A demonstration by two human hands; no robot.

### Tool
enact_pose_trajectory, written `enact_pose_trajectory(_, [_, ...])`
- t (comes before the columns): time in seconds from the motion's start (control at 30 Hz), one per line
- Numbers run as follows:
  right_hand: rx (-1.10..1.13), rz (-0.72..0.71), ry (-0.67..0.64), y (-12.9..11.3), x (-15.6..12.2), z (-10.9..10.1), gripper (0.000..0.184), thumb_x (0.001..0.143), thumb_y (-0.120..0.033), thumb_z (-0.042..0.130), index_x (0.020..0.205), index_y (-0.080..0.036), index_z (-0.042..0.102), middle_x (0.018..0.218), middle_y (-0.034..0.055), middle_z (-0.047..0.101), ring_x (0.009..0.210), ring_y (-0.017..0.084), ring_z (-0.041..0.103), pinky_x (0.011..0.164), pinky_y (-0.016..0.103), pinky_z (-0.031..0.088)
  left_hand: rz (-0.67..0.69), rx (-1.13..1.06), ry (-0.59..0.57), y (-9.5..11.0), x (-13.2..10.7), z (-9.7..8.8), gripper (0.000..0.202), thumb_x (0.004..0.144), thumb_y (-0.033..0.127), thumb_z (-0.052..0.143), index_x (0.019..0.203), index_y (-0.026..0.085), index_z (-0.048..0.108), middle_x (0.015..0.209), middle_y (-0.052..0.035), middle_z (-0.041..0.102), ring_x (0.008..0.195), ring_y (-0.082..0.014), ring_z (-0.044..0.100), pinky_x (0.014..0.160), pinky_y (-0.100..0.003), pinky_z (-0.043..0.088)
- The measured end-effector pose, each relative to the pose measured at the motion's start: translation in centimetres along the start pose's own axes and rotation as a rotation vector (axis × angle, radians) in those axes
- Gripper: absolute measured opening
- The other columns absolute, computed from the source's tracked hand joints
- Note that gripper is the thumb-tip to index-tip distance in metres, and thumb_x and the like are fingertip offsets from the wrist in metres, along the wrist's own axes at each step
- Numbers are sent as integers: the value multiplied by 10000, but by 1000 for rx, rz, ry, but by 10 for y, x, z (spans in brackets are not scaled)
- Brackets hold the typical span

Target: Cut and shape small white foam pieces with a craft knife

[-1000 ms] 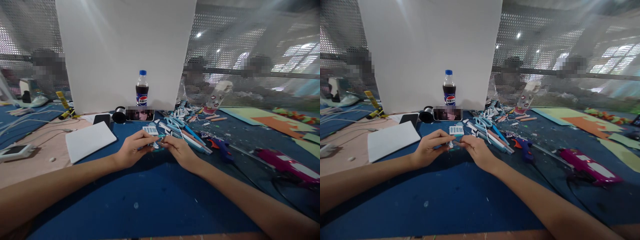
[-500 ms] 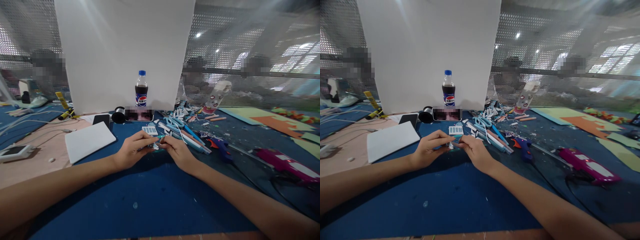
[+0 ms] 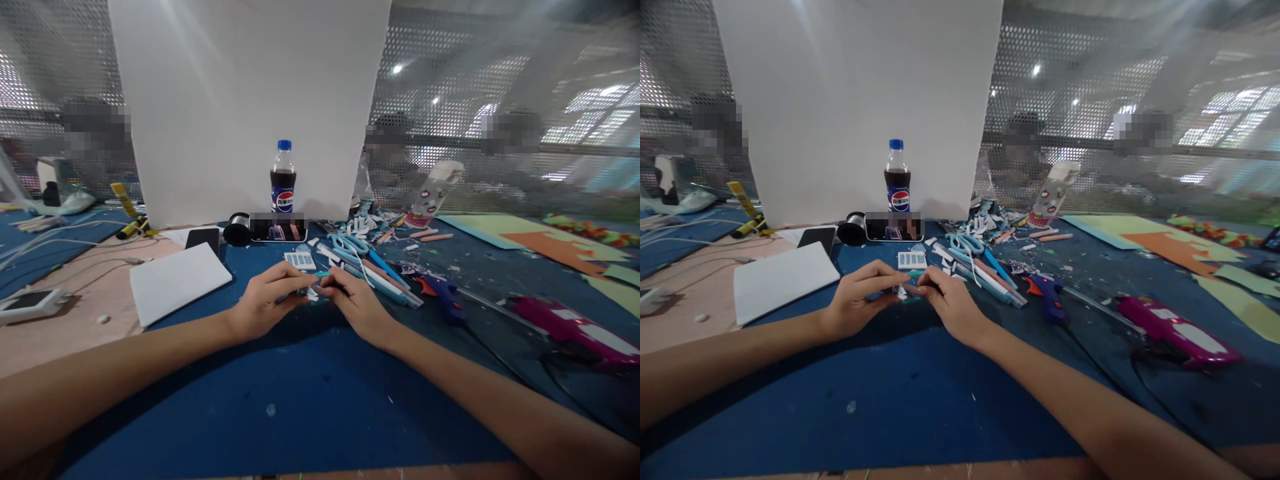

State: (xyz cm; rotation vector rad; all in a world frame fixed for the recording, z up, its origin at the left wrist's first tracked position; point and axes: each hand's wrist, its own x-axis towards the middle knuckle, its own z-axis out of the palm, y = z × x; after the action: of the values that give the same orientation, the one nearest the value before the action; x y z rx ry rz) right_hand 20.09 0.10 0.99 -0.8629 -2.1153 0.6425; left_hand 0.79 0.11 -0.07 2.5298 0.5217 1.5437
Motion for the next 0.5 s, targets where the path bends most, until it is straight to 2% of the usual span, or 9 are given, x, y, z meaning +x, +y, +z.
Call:
enact_pose_trajectory(0.27, [32,-16,36,2,0,4,205,885,-280,423,707,-182,450,631,-24,429,572,105,391,539,232,313,14,-22,36,4,2,1,289,840,126,546,1120,199,557,879,-35,542,739,-101,546,625,-212,500])
enact_pose_trajectory(0.5, [58,-7,72,3,1,7,227,872,-290,439,672,-183,427,595,-32,386,543,100,357,512,228,299,-28,-29,45,7,3,2,272,838,108,534,1095,191,561,870,-37,541,697,-99,526,574,-207,477])
